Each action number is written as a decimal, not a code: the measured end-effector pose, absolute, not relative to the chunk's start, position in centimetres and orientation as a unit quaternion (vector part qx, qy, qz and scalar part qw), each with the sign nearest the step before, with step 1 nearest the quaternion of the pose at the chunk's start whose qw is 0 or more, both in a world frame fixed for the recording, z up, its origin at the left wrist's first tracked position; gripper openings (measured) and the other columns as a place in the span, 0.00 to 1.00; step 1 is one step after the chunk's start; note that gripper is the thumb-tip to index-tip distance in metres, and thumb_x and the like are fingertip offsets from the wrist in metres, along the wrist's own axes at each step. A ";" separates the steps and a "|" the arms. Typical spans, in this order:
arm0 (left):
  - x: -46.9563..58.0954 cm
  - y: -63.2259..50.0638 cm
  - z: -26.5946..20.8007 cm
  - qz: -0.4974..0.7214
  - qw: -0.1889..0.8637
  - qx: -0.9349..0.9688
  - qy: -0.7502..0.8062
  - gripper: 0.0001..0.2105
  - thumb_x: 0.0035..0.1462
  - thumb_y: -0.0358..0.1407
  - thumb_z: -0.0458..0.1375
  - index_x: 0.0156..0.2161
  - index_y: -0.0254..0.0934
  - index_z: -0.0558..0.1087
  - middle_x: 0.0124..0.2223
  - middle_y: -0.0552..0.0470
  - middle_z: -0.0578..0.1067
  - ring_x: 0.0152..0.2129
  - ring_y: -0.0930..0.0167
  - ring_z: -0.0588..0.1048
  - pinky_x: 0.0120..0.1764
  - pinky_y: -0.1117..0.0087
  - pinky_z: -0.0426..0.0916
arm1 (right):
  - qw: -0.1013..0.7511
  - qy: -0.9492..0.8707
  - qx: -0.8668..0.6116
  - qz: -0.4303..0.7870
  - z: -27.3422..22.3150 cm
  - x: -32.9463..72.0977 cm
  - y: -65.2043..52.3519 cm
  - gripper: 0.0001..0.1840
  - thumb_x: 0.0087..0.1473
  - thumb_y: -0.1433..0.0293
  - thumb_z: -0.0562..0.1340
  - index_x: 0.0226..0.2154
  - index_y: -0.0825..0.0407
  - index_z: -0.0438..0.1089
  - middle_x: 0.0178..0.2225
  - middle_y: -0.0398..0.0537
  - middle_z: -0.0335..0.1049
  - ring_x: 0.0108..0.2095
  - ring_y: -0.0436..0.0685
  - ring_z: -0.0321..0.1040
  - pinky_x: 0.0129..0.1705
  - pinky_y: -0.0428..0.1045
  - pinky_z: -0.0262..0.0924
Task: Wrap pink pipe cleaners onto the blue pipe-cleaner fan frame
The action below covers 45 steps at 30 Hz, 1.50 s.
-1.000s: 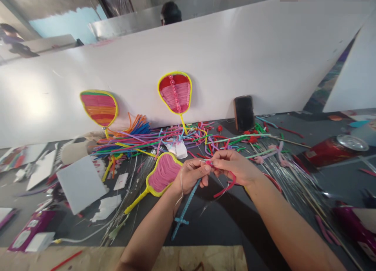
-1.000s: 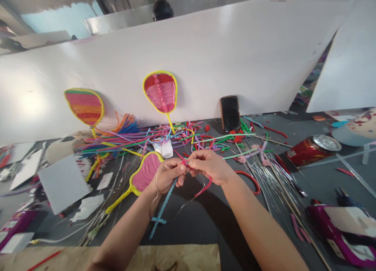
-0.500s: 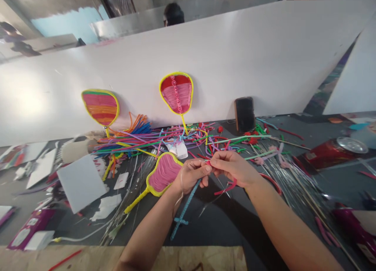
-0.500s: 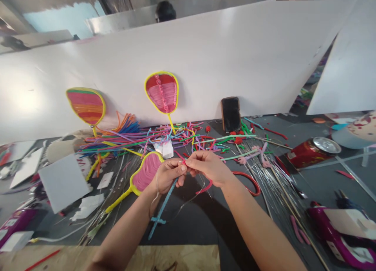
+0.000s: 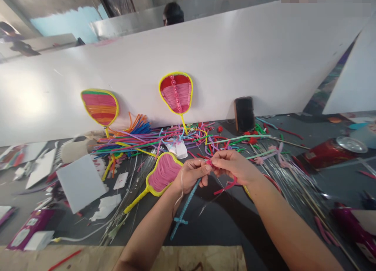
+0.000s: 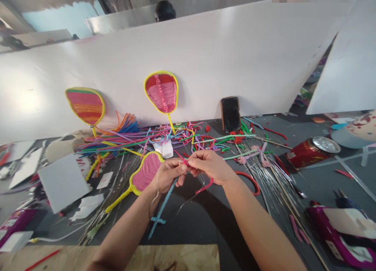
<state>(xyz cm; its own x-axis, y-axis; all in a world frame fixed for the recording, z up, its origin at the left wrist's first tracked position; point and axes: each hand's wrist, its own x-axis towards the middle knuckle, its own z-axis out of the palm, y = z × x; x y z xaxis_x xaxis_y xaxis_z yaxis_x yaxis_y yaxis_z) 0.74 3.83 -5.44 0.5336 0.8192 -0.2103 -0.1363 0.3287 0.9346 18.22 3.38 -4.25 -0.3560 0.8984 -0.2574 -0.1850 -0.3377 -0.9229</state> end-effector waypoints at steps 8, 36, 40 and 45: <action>0.9 3.8 -5.5 0.323 0.728 0.481 0.367 0.19 0.46 0.48 0.64 0.23 0.32 0.68 0.13 0.57 0.68 0.08 0.81 0.62 0.13 0.80 0.54 | 0.401 -0.440 -0.405 0.693 -4.0 18.2 3.4 0.11 0.43 0.63 0.67 0.22 0.55 0.72 0.20 0.42 0.68 0.23 0.48 0.64 0.26 0.45 0.60; 0.8 3.7 -5.5 0.329 0.725 0.484 0.362 0.19 0.46 0.49 0.64 0.24 0.31 0.71 0.14 0.55 0.69 0.09 0.79 0.63 0.14 0.78 0.55 | 0.422 -0.433 -0.375 0.703 -4.0 18.0 3.3 0.13 0.41 0.62 0.70 0.21 0.54 0.71 0.20 0.41 0.67 0.23 0.48 0.63 0.27 0.45 0.58; 1.2 3.8 -5.7 0.366 0.751 0.419 0.356 0.20 0.45 0.50 0.63 0.24 0.33 0.68 0.12 0.57 0.67 0.09 0.80 0.61 0.15 0.78 0.52 | 0.422 -0.492 -0.416 0.638 -3.7 18.3 3.3 0.14 0.50 0.58 0.64 0.30 0.53 0.73 0.29 0.46 0.72 0.30 0.52 0.69 0.34 0.49 0.63; 1.7 3.7 -5.8 0.385 0.787 0.352 0.329 0.19 0.45 0.49 0.64 0.24 0.33 0.66 0.12 0.58 0.66 0.08 0.80 0.59 0.18 0.77 0.55 | 0.444 -0.610 -0.493 0.433 -2.6 18.7 2.9 0.15 0.55 0.59 0.60 0.42 0.47 0.73 0.41 0.49 0.75 0.42 0.59 0.70 0.44 0.53 0.62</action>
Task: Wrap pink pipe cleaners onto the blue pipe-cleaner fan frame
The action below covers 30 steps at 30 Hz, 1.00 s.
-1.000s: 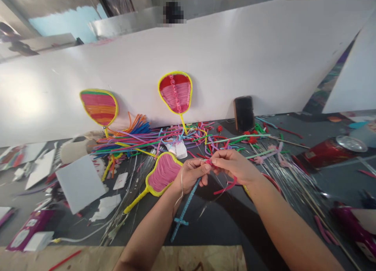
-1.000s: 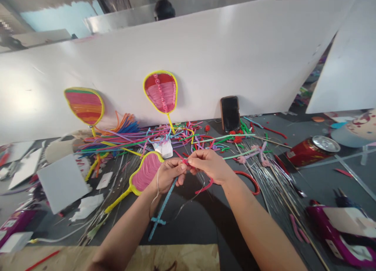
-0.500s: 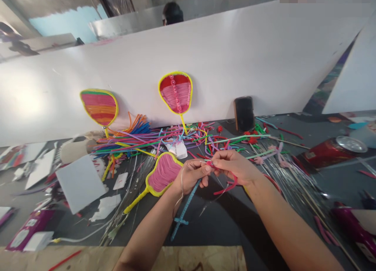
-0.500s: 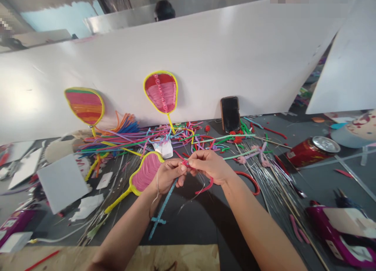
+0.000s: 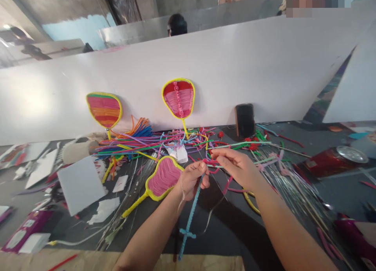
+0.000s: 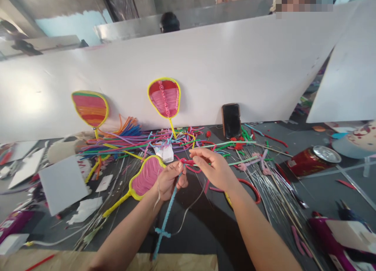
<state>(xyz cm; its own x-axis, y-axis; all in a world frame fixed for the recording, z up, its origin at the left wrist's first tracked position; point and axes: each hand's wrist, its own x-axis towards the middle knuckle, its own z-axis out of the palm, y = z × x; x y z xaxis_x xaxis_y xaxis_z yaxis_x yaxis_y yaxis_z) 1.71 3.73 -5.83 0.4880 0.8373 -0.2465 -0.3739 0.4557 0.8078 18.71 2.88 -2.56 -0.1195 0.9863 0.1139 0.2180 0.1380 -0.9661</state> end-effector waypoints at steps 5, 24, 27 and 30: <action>2.0 3.4 -5.8 0.376 0.774 0.367 0.354 0.20 0.45 0.50 0.64 0.25 0.32 0.67 0.13 0.56 0.68 0.09 0.79 0.61 0.17 0.77 0.53 | 0.410 -0.669 -0.508 0.355 -2.3 18.2 2.4 0.08 0.54 0.63 0.61 0.34 0.46 0.75 0.33 0.46 0.76 0.34 0.58 0.71 0.36 0.50 0.60; 1.7 3.4 -4.8 0.443 0.749 0.371 0.326 0.14 0.39 0.37 0.70 0.29 0.30 0.74 0.23 0.51 0.75 0.18 0.76 0.71 0.24 0.75 0.65 | 0.377 -0.485 -0.369 0.698 -4.0 18.2 3.3 0.18 0.50 0.56 0.64 0.23 0.54 0.68 0.20 0.42 0.65 0.21 0.48 0.59 0.25 0.45 0.54; 1.6 3.4 -4.7 0.448 0.747 0.362 0.332 0.15 0.38 0.38 0.70 0.29 0.30 0.75 0.22 0.52 0.74 0.17 0.77 0.70 0.23 0.75 0.65 | 0.388 -0.402 -0.350 0.752 -4.4 17.6 3.3 0.18 0.44 0.57 0.68 0.22 0.54 0.67 0.18 0.40 0.63 0.18 0.45 0.56 0.21 0.44 0.54; 1.4 3.6 -4.7 0.458 0.744 0.349 0.339 0.15 0.37 0.38 0.71 0.29 0.31 0.74 0.22 0.53 0.73 0.17 0.77 0.69 0.23 0.76 0.64 | 0.419 -0.365 -0.357 0.750 -4.6 17.2 3.4 0.17 0.43 0.58 0.70 0.25 0.53 0.68 0.20 0.40 0.66 0.18 0.45 0.58 0.20 0.43 0.55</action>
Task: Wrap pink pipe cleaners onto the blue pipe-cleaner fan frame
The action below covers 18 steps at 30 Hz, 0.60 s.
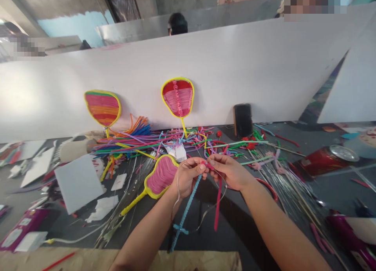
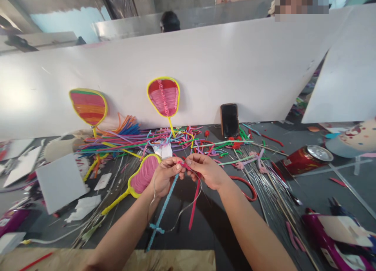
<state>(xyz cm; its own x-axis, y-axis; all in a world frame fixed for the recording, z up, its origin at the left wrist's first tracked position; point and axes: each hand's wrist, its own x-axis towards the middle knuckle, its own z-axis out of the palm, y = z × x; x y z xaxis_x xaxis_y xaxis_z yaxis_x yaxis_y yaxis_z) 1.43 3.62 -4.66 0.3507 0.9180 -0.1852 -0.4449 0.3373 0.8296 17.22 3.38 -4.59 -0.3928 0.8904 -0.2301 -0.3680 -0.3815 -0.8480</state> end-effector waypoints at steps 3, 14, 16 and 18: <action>1.4 3.8 -4.5 0.468 0.746 0.332 0.339 0.15 0.36 0.38 0.71 0.29 0.32 0.74 0.22 0.54 0.73 0.17 0.77 0.69 0.24 0.76 0.64 | 0.419 -0.356 -0.361 0.754 -4.6 17.2 3.5 0.17 0.43 0.58 0.70 0.25 0.53 0.67 0.19 0.39 0.66 0.16 0.45 0.59 0.18 0.42 0.54; 1.5 3.6 -4.4 0.500 0.752 0.304 0.304 0.13 0.35 0.35 0.71 0.27 0.34 0.74 0.30 0.51 0.77 0.23 0.73 0.72 0.29 0.71 0.67 | 0.321 -0.395 -0.327 0.796 -5.8 17.1 3.3 0.19 0.47 0.56 0.66 0.24 0.57 0.70 0.14 0.43 0.68 0.12 0.44 0.59 0.14 0.40 0.49; 1.4 3.7 -4.5 0.495 0.757 0.307 0.296 0.13 0.36 0.35 0.70 0.28 0.34 0.73 0.28 0.52 0.77 0.20 0.74 0.71 0.27 0.72 0.66 | 0.323 -0.402 -0.330 0.791 -6.2 17.1 3.3 0.19 0.47 0.56 0.66 0.25 0.56 0.70 0.15 0.43 0.68 0.13 0.45 0.60 0.15 0.40 0.50; 1.4 3.9 -4.6 0.497 0.755 0.304 0.300 0.13 0.37 0.35 0.70 0.29 0.33 0.73 0.27 0.52 0.76 0.20 0.75 0.71 0.27 0.73 0.66 | 0.340 -0.413 -0.351 0.769 -6.5 17.1 3.5 0.18 0.49 0.55 0.65 0.27 0.55 0.70 0.17 0.43 0.69 0.15 0.45 0.61 0.18 0.41 0.53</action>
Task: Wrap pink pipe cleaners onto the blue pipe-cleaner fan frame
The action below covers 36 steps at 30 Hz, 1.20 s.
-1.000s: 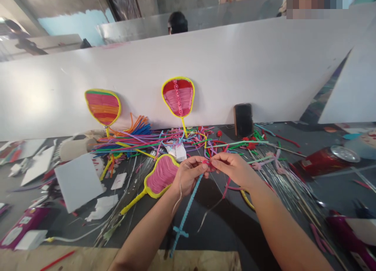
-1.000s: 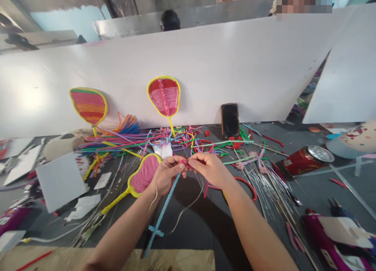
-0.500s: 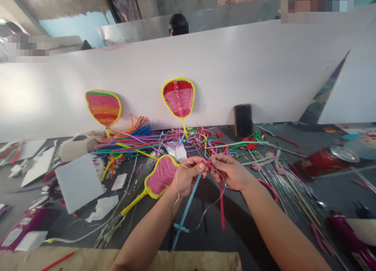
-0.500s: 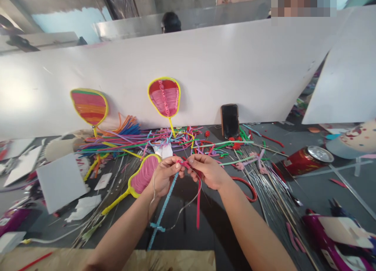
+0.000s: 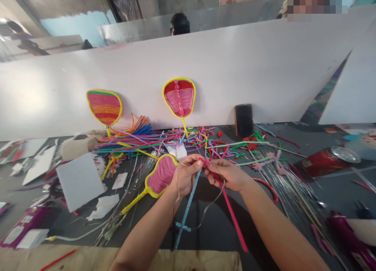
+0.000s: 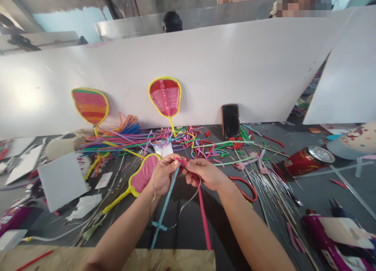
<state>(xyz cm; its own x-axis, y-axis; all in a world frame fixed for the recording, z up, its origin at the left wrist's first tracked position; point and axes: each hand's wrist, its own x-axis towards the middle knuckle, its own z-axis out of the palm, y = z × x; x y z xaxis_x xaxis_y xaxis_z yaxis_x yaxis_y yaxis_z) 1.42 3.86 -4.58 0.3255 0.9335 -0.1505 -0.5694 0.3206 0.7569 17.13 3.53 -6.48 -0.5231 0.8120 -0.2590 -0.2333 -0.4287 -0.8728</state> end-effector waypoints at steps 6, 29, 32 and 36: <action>1.1 4.5 -4.7 0.532 0.723 0.248 0.364 0.17 0.36 0.35 0.71 0.33 0.33 0.72 0.31 0.53 0.77 0.23 0.78 0.73 0.29 0.79 0.68 | 0.442 -0.551 -0.507 0.494 -5.1 18.3 4.0 0.18 0.56 0.56 0.58 0.41 0.51 0.70 0.32 0.46 0.73 0.30 0.53 0.69 0.30 0.47 0.63; 0.9 3.4 -4.1 0.514 0.753 0.328 0.248 0.22 0.38 0.30 0.70 0.41 0.36 0.70 0.38 0.51 0.77 0.30 0.74 0.76 0.35 0.76 0.69 | 0.294 -0.799 -0.524 -0.007 -4.0 15.7 1.4 0.10 0.53 0.75 0.57 0.32 0.55 0.75 0.47 0.56 0.71 0.51 0.65 0.59 0.52 0.58 0.62; -1.5 4.8 -3.4 0.454 0.740 0.401 0.292 0.18 0.44 0.37 0.68 0.41 0.34 0.71 0.38 0.48 0.76 0.32 0.70 0.76 0.37 0.68 0.71 | 0.289 -0.799 -0.526 -0.035 -3.8 15.9 1.5 0.11 0.54 0.74 0.56 0.29 0.55 0.75 0.46 0.57 0.72 0.50 0.65 0.60 0.52 0.58 0.62; -3.4 6.1 0.0 0.365 0.639 0.563 0.375 0.22 0.53 0.51 0.58 0.41 0.32 0.73 0.35 0.45 0.77 0.32 0.69 0.76 0.38 0.66 0.70 | 0.267 -0.798 -0.538 -0.056 -3.6 15.7 1.3 0.12 0.55 0.72 0.56 0.29 0.55 0.75 0.45 0.56 0.73 0.50 0.65 0.61 0.51 0.59 0.62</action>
<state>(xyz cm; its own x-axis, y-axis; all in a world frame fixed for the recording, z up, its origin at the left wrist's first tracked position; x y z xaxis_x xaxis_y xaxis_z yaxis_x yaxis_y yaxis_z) -3.43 6.11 0.02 0.4527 0.8890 -0.0690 -0.0435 0.0993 0.9941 15.70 1.27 -3.63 -0.2785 0.8286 0.4857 0.8879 0.4149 -0.1987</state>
